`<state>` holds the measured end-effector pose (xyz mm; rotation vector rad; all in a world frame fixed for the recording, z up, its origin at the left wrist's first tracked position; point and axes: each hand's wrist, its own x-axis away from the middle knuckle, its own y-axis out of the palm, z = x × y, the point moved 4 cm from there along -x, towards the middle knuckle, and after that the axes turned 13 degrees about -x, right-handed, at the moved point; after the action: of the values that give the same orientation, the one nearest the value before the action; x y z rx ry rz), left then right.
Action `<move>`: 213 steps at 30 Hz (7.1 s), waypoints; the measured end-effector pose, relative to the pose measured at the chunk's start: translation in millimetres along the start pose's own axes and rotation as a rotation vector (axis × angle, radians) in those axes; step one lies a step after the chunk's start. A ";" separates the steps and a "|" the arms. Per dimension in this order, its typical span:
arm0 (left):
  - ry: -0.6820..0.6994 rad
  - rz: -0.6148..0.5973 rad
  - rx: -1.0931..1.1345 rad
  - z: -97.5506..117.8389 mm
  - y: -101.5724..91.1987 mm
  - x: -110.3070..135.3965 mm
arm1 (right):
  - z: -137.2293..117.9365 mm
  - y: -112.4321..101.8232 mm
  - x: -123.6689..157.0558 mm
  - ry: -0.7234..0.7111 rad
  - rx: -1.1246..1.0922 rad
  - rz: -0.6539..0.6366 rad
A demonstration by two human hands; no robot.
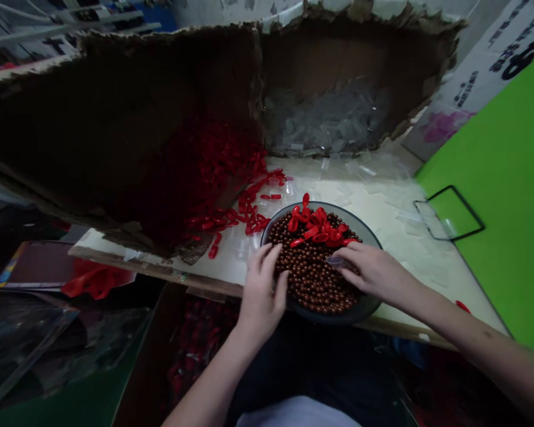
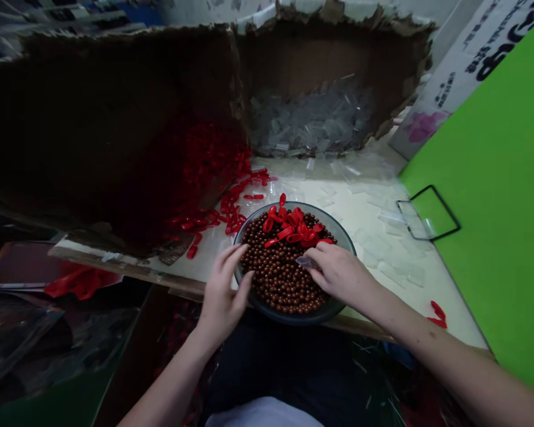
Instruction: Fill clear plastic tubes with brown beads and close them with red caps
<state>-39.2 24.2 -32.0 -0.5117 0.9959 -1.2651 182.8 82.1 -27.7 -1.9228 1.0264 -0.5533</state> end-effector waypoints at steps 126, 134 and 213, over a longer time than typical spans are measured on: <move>-0.227 -0.492 1.002 59.2 46.6 -27.5 | -19.2 -13.3 24.8 0.224 -0.797 0.439; -0.247 -0.537 1.043 59.9 50.7 -24.2 | -24.1 -11.5 24.1 0.032 -0.427 0.485; -0.732 0.516 0.177 -114.2 -45.7 63.1 | 140.5 40.5 69.1 0.462 -0.072 0.560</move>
<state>-160.9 -25.7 -74.8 -0.4839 0.3499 -0.6082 301.8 81.2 -137.3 -1.4882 1.8222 -0.6464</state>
